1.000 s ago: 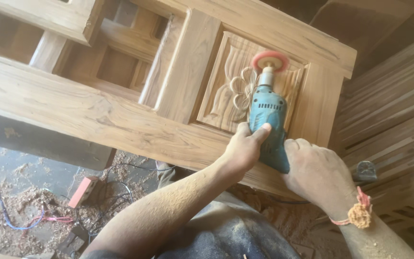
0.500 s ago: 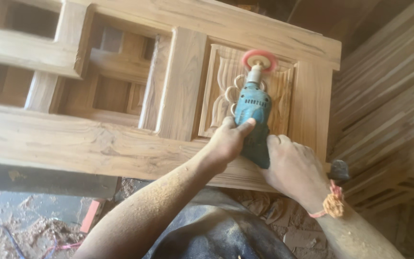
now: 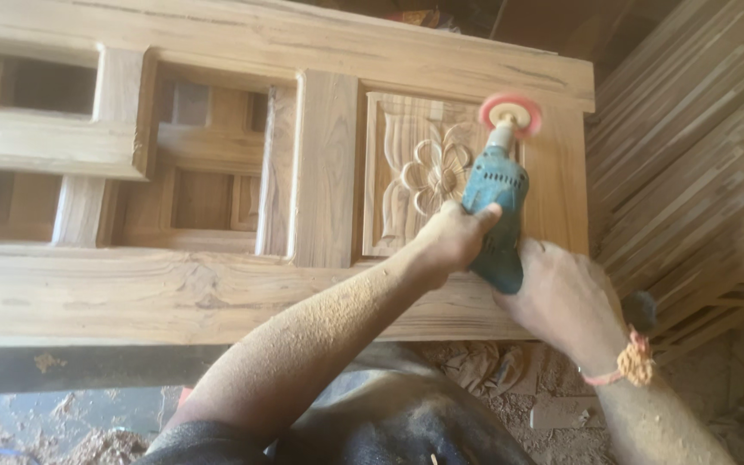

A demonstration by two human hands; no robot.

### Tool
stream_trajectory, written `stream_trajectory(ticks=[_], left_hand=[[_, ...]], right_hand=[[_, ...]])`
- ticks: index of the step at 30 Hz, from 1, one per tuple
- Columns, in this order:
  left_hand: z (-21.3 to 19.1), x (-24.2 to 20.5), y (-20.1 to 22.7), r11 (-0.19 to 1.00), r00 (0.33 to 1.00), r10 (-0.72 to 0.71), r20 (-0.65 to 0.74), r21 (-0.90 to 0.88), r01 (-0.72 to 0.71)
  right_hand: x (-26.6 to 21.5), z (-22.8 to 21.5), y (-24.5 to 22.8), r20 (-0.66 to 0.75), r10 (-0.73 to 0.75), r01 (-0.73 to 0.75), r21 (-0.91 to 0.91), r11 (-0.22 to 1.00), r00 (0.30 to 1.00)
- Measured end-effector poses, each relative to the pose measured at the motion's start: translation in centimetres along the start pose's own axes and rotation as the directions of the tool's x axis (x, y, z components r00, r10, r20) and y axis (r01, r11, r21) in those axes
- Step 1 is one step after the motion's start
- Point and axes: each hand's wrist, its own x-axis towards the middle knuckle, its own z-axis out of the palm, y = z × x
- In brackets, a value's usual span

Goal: The person uses a power sander with a red disc attachment to smooth a carved wooden door panel, moving the tool across the floral carving and flat sections while wood dust accumulates on their arms.

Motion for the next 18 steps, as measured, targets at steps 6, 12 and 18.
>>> stream_trajectory(ticks=[6,12,18], left_hand=[[1.5,-3.4,-1.5,0.992,0.997,-0.037,0.070,0.122,0.028],[2.2,-6.5,-2.6,0.978,0.959,-0.184,0.217,0.134,0.158],[2.8,-8.1,-3.0,0.968,0.904,-0.247,0.348,0.137,0.212]], right_hand=[[-3.0,2.9,0.9,0.059,0.026,-0.035,0.144,0.989,0.998],[-6.4,5.2,2.0,0.221,0.173,-0.191,0.061,0.980,0.960],[-8.2,9.8,6.6,0.343,0.180,-0.207,0.045,0.977,0.922]])
